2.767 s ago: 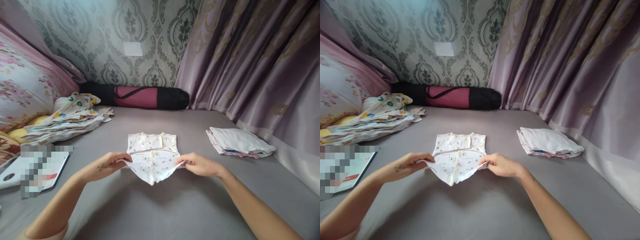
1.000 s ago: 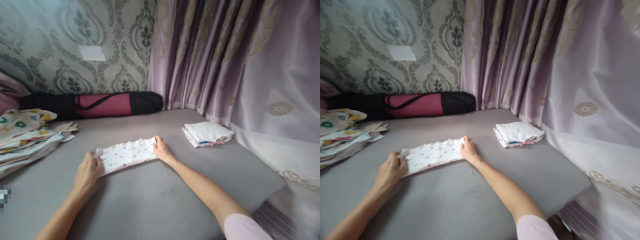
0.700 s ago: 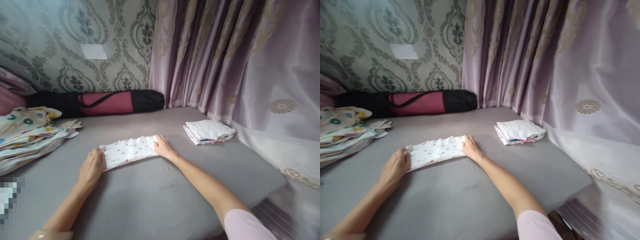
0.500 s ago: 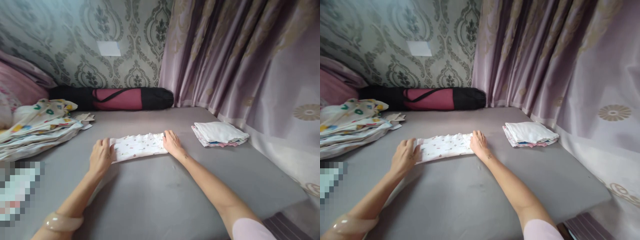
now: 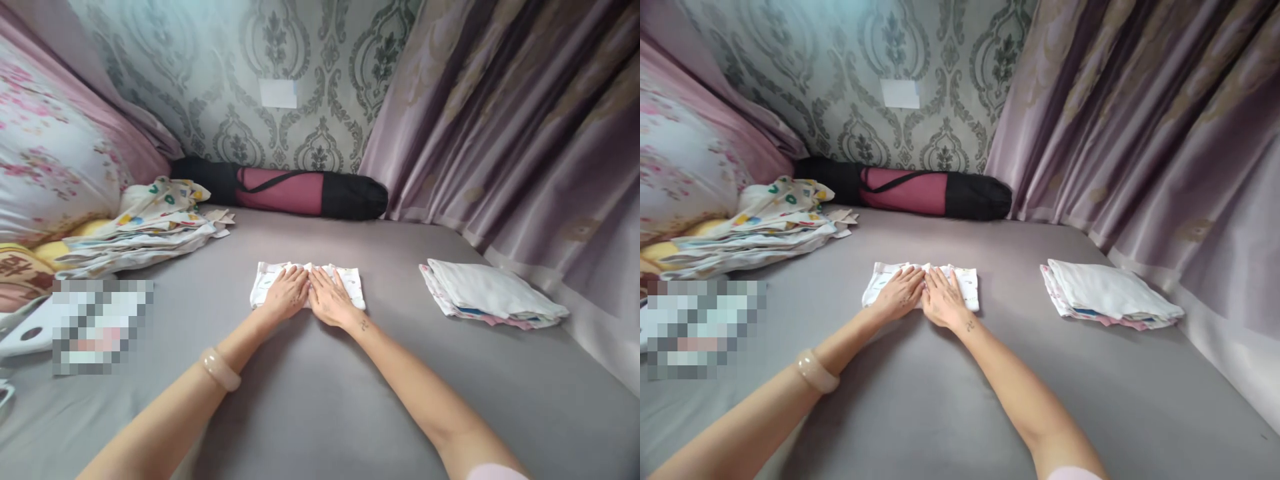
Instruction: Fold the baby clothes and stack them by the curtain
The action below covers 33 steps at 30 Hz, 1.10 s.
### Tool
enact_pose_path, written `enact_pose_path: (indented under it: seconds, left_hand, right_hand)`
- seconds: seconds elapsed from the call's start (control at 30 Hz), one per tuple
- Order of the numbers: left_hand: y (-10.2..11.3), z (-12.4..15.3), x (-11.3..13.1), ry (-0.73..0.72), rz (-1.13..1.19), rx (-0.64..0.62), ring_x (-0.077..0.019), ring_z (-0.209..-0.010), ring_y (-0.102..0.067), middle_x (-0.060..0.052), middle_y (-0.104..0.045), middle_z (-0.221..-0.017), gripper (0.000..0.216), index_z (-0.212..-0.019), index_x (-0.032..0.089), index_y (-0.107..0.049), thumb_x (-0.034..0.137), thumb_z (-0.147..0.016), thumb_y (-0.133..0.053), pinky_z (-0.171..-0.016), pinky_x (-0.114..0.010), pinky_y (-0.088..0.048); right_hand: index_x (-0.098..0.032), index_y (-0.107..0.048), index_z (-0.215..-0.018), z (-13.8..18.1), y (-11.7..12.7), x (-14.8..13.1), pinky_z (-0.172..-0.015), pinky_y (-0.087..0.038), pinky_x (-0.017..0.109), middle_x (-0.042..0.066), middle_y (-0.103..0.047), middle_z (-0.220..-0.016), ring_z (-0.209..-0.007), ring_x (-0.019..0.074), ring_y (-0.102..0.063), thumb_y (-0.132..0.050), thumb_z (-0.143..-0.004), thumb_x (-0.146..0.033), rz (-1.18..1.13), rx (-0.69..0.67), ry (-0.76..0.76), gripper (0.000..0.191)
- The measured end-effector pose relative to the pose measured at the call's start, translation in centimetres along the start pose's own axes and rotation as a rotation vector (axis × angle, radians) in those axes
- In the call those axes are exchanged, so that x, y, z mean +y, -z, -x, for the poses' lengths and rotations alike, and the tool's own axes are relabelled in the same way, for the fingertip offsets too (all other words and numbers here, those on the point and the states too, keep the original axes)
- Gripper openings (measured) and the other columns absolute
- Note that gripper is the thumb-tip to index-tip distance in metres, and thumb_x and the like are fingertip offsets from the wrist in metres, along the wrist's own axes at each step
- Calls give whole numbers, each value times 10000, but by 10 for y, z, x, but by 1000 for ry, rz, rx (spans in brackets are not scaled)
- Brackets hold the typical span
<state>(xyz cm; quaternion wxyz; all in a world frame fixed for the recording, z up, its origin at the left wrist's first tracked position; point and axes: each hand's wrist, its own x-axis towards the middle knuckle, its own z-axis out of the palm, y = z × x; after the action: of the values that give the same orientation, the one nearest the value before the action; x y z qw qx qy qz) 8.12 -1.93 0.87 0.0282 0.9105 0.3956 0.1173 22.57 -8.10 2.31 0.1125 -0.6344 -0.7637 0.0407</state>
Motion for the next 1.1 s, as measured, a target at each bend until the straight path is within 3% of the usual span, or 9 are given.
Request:
enact_pose_path:
  seconds: [0.33,0.57,0.73,0.8,0.9,1.1]
  left_hand:
    - [6,7,-3,62,-72,-117,-340,-1467,-193,-151,-269,-1581,579,-1505,182,-336,461,-1015,-205,-1162,-542,-191]
    - [-1,7,-9,-1,-55,-90,-350,-1468,-184,-176,-275,-1573,584,-1510,160,-319,449,-1014,-216,-1152,-564,-181]
    - [1,7,-15,-43,-23,-85,-351,-1463,-207,-195,-290,-1562,580,-1496,155,-349,453,-1010,-237,-1137,-586,-192]
    - [5,10,-20,-76,-47,-61,-342,-1459,-227,-187,-303,-1560,567,-1482,172,-376,460,-1005,-273,-1143,-578,-178]
    - [11,16,-32,-124,-83,-49,-308,-1458,-245,-165,-322,-1558,579,-1487,208,-365,507,-999,-275,-1156,-563,-128]
    - [18,18,-55,-203,30,-151,-264,-1486,-161,-128,-233,-1594,628,-1532,258,-236,572,-989,-215,-1166,-548,-78]
  right_hand:
    - [-157,-250,-1538,4,-1,0,-1180,-83,574,59,-152,-1617,-1490,252,-108,-258,-970,-322,1,-60,-52,592]
    - [-117,-236,-1538,3,-6,1,-1185,-47,567,89,-171,-1610,-1489,242,-111,-245,-978,-339,5,-46,-45,603]
    - [-144,-198,-1551,-2,9,6,-1177,-63,578,74,-129,-1617,-1493,240,-87,-208,-993,-398,-58,-205,-40,613]
    - [-158,-200,-1551,-3,17,11,-1173,-47,586,80,-145,-1613,-1491,242,-109,-196,-999,-451,-62,-261,3,625]
    - [-161,-231,-1542,-2,23,21,-1167,16,598,94,-186,-1603,-1484,243,-145,-239,-999,-473,-10,-236,119,627]
    - [-164,-212,-1547,-1,23,43,-1199,4,508,76,-202,-1602,-1487,208,-134,-294,-998,-469,3,-239,289,633]
